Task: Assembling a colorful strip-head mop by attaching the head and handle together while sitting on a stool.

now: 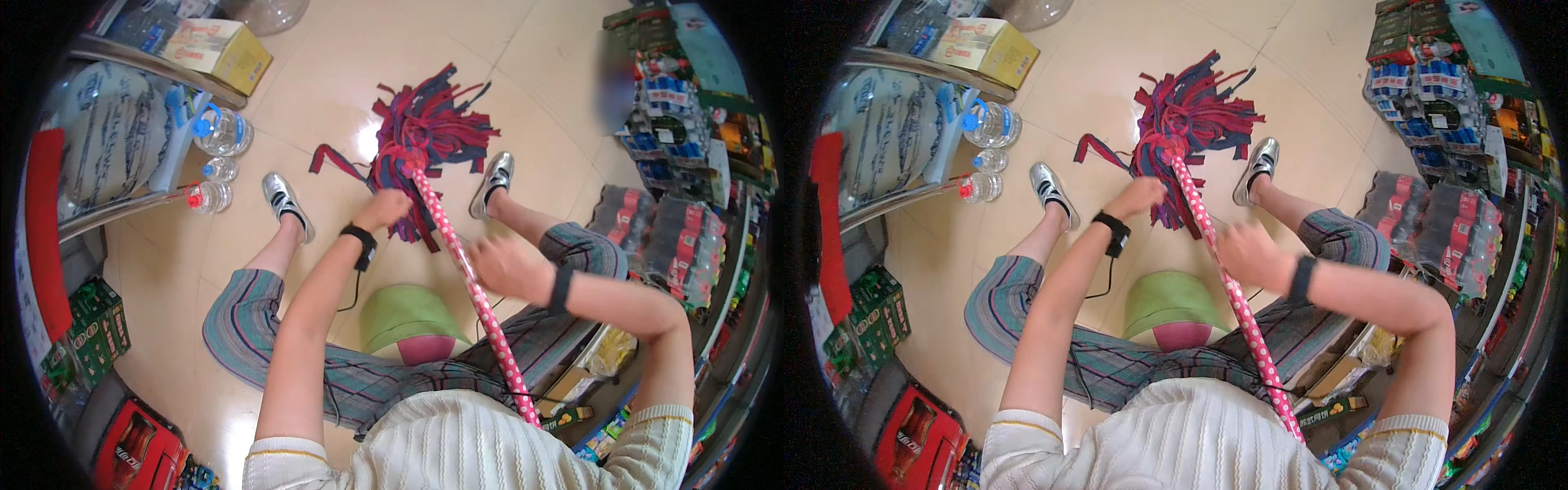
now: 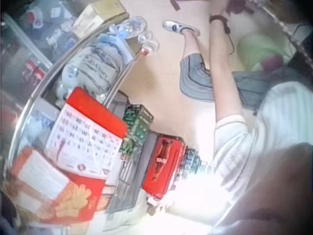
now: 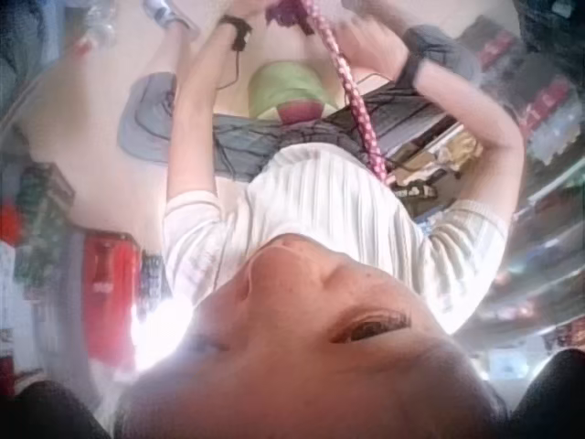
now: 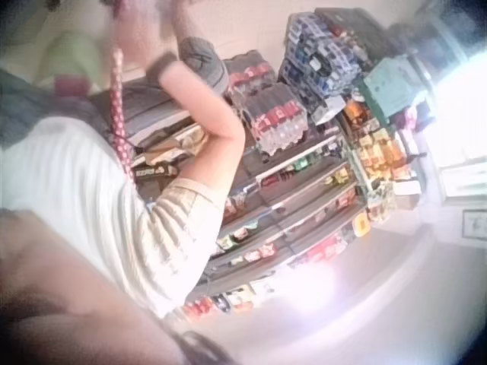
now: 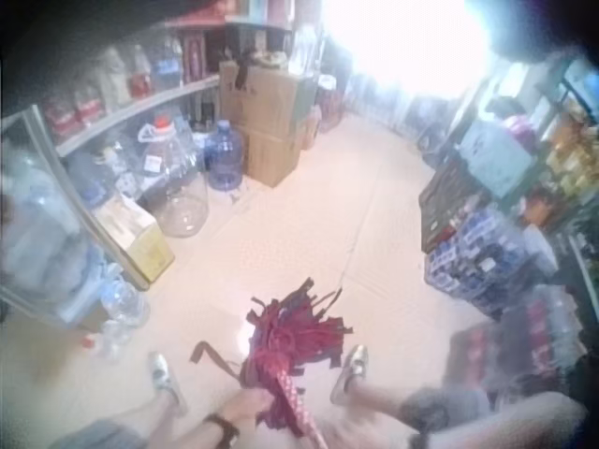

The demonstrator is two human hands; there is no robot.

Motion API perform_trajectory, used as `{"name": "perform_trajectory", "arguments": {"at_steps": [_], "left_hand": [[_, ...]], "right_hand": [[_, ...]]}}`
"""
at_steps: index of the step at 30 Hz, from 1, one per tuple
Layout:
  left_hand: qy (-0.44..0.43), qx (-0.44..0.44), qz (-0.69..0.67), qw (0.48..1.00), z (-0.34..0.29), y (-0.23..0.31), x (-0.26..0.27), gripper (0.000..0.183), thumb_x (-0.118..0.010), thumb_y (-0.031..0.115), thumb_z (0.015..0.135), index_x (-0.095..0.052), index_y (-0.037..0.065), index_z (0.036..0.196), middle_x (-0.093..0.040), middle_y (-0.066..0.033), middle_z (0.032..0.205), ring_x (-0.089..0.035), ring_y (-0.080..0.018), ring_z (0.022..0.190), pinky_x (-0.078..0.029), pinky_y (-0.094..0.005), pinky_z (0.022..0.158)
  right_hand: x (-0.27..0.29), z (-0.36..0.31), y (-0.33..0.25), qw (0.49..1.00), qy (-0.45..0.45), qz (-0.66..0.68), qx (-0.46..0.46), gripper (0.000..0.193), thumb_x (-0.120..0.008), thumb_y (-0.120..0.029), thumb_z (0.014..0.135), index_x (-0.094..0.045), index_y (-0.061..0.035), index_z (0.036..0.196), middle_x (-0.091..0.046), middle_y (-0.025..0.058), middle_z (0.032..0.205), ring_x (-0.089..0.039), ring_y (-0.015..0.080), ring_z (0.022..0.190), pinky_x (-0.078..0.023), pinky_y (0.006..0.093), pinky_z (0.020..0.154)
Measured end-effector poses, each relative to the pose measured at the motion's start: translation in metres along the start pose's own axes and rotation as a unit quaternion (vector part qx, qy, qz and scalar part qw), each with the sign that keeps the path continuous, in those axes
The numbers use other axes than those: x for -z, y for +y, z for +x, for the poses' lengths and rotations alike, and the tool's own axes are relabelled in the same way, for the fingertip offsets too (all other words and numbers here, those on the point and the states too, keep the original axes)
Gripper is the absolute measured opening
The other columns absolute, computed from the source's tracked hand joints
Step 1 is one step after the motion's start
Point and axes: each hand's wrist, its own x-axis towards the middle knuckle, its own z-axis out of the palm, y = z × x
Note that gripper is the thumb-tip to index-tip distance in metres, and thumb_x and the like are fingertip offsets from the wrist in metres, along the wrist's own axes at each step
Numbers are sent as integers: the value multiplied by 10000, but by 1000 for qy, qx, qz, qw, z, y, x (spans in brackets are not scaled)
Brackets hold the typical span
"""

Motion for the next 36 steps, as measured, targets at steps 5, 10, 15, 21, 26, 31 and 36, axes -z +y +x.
{"name": "perform_trajectory", "arguments": {"at_steps": [5,10,15,21,26,31,36], "left_hand": [[-122,16,73,990,-20,112,-17,429,-516,352,914,-609,5,679,-644,-156,640,-626,-338,597,-498,-441,638],[-55,-112,181,976,-55,142,-29,313,-573,325,901,-610,15,888,-652,-178,779,-659,-351,758,-510,-461,690],[-186,-278,345,877,-74,197,-94,281,-664,278,822,-604,52,978,-650,-152,999,-635,-337,991,-481,-509,856],[-138,-301,504,798,-84,205,-131,378,-718,305,744,-620,75,1027,-621,-105,987,-588,-278,1009,-392,-556,964],[-69,-257,401,876,-77,222,-156,356,-706,315,745,-629,75,997,-589,-104,994,-575,-293,1004,-429,-484,919],[35,-171,289,941,-32,238,-126,414,-782,338,688,-663,92,1000,-608,-106,1102,-525,-305,1120,-411,-472,979],[160,-144,311,925,-17,205,-84,340,-772,278,692,-646,62,923,-605,-144,966,-560,-337,1027,-438,-486,906]], "right_hand": [[-10,-142,-56,974,-89,175,-111,500,-761,-403,775,-570,36,918,-645,187,754,-671,380,714,-539,461,623],[-17,-235,-133,922,-186,240,-240,637,-705,-557,803,-537,31,983,-653,224,734,-663,413,709,-523,489,625],[-60,-324,-192,853,-243,349,-303,701,-710,-580,790,-509,13,1105,-657,221,797,-670,400,758,-527,440,698],[-105,-381,-241,543,-127,709,-431,433,-766,-81,821,-473,-31,1136,-618,115,839,-688,250,764,-532,423,668],[-68,-404,-208,820,34,321,-473,387,-704,-75,817,-556,-87,1175,-653,169,895,-666,385,783,-523,470,695],[9,-381,-137,900,42,122,-417,722,-683,-90,821,-428,-219,1484,-628,180,890,-632,387,759,-505,475,673],[20,-330,-86,938,71,71,-331,754,-671,-116,842,-374,-283,1515,-606,147,873,-625,382,698,-504,474,635]]}}
